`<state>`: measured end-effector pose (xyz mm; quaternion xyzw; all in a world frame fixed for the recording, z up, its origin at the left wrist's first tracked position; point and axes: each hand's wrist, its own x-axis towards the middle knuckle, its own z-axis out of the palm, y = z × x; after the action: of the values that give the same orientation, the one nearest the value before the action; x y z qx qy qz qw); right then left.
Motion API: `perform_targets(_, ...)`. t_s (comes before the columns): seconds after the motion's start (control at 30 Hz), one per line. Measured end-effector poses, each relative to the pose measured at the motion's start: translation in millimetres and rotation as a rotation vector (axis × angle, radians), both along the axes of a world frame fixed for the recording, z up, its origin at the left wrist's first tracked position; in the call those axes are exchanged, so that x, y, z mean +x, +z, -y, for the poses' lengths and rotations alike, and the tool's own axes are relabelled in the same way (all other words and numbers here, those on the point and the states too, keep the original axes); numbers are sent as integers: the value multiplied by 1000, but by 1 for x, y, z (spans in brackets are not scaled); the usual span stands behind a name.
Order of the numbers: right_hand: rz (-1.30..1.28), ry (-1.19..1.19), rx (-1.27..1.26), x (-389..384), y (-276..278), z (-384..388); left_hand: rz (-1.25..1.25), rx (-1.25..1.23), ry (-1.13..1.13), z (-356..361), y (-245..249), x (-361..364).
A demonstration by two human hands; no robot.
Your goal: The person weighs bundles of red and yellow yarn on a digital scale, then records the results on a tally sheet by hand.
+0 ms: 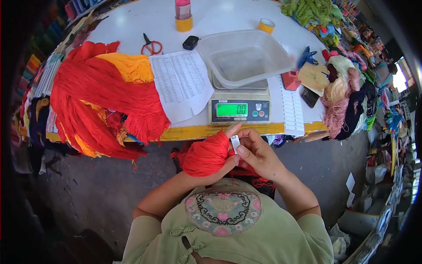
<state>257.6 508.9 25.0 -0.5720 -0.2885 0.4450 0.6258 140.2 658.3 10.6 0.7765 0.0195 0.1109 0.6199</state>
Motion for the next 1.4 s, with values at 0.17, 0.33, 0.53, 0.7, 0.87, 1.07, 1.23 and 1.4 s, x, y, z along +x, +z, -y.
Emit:
perform_targets(0.17, 165, 10, 26, 4, 3, 5, 310, 469, 137, 1, 11, 1)
perform_targets(0.33, 511, 63, -159, 13, 26, 14, 223, 504, 75, -3, 12, 2)
perform_targets(0.53, 478, 228, 139, 25, 20, 9, -435, -600, -343, -18, 6, 4)
perform_targets(0.7, 655, 62, 156, 23, -2, 14, -308, -469, -190, -10, 15, -1)
perform_targets(0.87, 538, -83, 177, 9, -7, 10, 34, 5, -14, -2, 2, 2)
perform_targets(1.07, 388, 21, 17, 11, -3, 18, 148, 19, 147, -2, 3, 7)
perform_targets(1.23, 270, 318, -418, 58, -3, 79, -162, -251, -59, -50, 8, -27)
perform_targets(1.4, 34, 33, -529, 114, -33, 188, -24, -388, -219, -128, 42, -106)
